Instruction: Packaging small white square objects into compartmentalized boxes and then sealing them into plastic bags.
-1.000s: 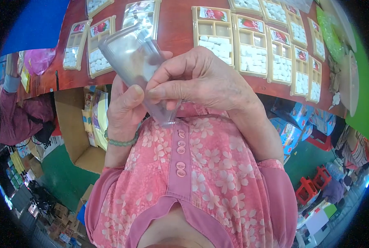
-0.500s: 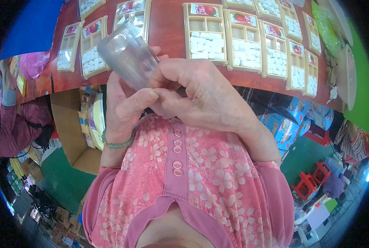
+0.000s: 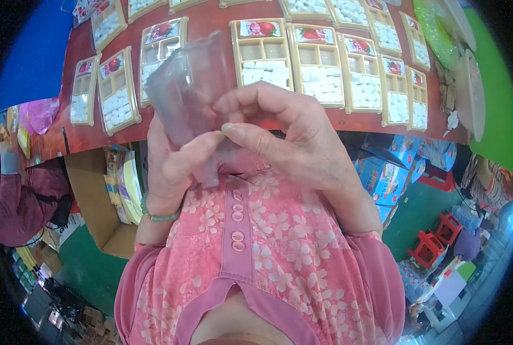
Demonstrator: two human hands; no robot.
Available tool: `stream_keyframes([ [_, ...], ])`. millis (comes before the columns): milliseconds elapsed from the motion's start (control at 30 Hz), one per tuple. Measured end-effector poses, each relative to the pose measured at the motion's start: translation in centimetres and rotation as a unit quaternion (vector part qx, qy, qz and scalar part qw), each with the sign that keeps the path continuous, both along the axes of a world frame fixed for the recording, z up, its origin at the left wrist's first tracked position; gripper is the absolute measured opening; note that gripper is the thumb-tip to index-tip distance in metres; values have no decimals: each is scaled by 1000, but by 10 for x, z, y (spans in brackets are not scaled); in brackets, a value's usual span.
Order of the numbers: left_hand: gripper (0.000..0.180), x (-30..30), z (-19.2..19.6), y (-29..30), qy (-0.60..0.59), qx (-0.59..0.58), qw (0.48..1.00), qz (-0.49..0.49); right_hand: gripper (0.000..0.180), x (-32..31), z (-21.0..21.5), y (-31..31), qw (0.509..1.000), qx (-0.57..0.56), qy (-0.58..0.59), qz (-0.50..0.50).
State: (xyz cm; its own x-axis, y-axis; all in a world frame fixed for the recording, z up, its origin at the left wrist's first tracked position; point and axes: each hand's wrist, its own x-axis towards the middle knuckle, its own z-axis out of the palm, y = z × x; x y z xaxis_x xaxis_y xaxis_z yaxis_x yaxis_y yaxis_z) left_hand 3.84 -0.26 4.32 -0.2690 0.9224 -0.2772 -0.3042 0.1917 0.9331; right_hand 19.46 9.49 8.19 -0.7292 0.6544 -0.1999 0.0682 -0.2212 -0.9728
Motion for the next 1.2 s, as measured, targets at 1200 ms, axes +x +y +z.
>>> stream_keyframes([
  [1200,63,1,-5,12,-126,20,992,12,38,12,-35,28,964,184,-110,-160],
])
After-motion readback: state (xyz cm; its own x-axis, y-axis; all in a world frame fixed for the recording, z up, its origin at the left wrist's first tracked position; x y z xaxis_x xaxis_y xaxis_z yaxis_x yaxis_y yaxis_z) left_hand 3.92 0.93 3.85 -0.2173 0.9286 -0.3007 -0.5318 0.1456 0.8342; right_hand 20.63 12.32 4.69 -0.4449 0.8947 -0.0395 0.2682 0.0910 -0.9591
